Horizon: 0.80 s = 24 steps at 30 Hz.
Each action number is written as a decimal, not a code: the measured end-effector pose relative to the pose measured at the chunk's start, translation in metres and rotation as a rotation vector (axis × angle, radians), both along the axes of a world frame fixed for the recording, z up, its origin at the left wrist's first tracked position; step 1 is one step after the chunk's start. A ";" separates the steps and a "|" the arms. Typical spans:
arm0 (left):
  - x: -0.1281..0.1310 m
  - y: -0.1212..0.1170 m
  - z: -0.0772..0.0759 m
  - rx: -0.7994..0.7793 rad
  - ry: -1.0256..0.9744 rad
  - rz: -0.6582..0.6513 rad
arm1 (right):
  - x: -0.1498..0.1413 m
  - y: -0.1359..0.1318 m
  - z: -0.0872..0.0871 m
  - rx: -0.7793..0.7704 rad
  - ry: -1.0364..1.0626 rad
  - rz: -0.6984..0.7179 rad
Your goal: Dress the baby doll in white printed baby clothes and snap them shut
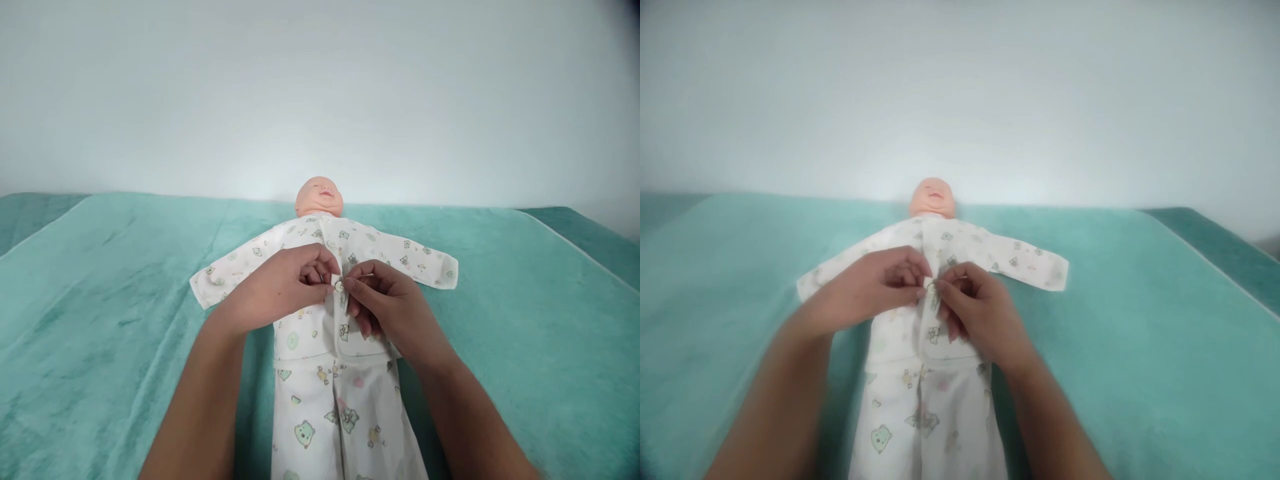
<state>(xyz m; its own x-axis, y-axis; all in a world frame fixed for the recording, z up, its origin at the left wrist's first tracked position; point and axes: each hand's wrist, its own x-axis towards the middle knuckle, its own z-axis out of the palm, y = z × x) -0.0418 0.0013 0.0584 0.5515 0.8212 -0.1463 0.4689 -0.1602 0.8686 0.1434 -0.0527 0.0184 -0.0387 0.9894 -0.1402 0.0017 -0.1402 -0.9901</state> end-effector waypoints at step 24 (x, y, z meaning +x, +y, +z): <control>-0.012 -0.002 0.008 0.038 -0.026 0.051 | 0.009 0.008 -0.015 0.189 -0.405 -0.472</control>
